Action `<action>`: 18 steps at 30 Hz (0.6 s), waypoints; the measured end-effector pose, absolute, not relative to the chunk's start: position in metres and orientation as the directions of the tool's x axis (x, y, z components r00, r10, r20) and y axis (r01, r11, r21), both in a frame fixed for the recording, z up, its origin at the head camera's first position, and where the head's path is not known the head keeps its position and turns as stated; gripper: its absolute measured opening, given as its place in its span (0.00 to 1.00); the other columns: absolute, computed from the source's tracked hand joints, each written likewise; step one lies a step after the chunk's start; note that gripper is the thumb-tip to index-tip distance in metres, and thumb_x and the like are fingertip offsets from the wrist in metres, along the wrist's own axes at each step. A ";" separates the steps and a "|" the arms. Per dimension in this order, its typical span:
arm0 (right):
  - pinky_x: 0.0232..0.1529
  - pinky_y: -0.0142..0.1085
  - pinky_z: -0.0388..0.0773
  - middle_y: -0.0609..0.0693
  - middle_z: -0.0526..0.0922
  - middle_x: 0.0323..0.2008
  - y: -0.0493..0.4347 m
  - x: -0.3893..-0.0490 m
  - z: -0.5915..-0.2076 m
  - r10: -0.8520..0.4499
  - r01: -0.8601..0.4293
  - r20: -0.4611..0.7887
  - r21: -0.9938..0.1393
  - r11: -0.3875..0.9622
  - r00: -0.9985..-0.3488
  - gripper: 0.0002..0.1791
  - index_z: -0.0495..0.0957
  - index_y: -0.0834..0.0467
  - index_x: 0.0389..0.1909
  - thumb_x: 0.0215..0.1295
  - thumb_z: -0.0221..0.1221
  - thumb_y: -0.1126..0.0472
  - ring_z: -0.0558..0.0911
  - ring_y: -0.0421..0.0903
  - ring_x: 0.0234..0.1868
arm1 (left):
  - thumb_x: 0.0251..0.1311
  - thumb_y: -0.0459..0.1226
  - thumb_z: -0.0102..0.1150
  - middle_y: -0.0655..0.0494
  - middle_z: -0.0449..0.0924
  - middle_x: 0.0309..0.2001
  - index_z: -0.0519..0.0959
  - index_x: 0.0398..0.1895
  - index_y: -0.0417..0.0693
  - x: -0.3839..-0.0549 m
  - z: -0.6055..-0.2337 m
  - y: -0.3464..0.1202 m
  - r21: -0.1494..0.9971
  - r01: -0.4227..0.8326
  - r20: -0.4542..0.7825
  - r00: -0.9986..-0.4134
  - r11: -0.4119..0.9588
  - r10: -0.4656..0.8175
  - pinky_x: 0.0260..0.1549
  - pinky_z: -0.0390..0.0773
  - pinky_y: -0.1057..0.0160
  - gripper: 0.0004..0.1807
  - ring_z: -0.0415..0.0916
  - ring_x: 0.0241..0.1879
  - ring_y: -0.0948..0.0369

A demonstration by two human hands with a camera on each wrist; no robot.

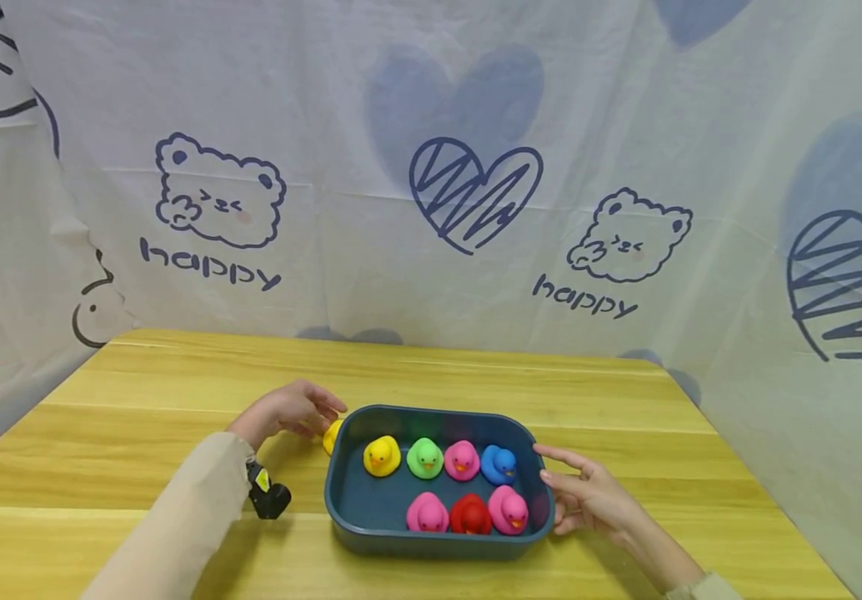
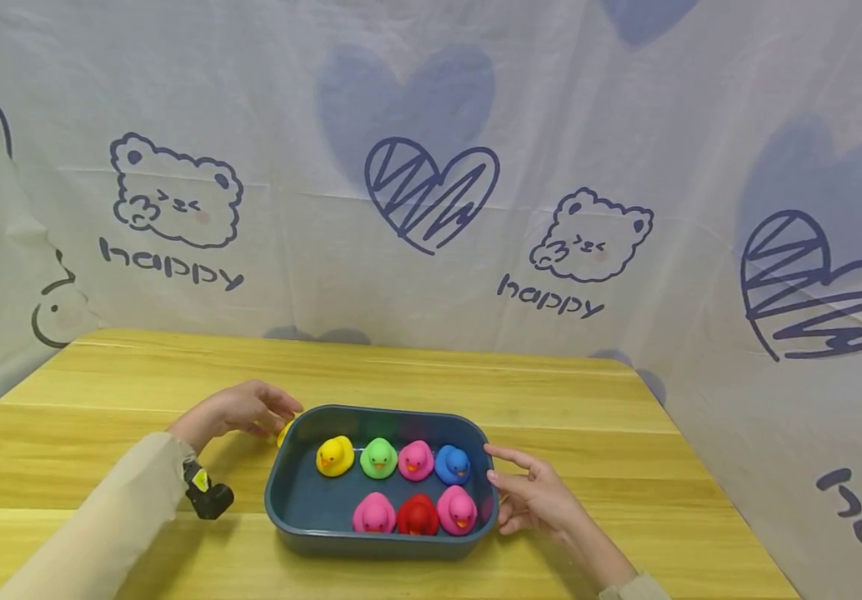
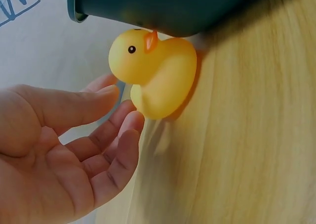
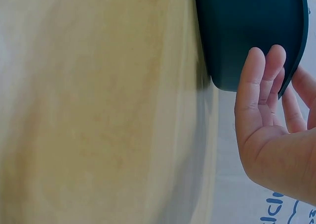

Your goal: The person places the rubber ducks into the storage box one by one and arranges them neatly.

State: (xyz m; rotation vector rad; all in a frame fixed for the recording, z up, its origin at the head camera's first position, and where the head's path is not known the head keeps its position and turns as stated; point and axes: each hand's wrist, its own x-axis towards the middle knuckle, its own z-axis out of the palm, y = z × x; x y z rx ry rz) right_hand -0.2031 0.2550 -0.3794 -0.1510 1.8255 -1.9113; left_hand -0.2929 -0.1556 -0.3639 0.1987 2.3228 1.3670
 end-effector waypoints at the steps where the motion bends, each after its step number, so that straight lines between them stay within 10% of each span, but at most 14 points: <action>1: 0.22 0.34 0.77 0.49 0.77 0.17 0.255 -0.203 -0.379 -0.414 0.272 -0.254 -0.962 0.016 -0.874 0.30 0.57 0.57 0.65 0.63 0.54 0.59 0.77 0.40 0.16 | 0.50 0.20 0.54 0.42 0.75 0.43 0.74 0.48 0.32 -0.293 -0.364 -0.156 0.852 -0.091 -0.298 -0.894 0.515 0.336 0.29 0.76 0.62 0.19 0.73 0.34 0.58; 18: 0.21 0.34 0.78 0.49 0.77 0.18 0.254 -0.203 -0.381 -0.411 0.258 -0.242 -0.966 0.019 -0.879 0.30 0.57 0.56 0.65 0.63 0.53 0.59 0.77 0.40 0.16 | 0.47 0.20 0.58 0.51 0.68 0.28 0.74 0.49 0.36 -0.294 -0.368 -0.157 0.824 -0.100 -0.358 -0.855 0.558 0.375 0.21 0.73 0.69 0.22 0.66 0.21 0.62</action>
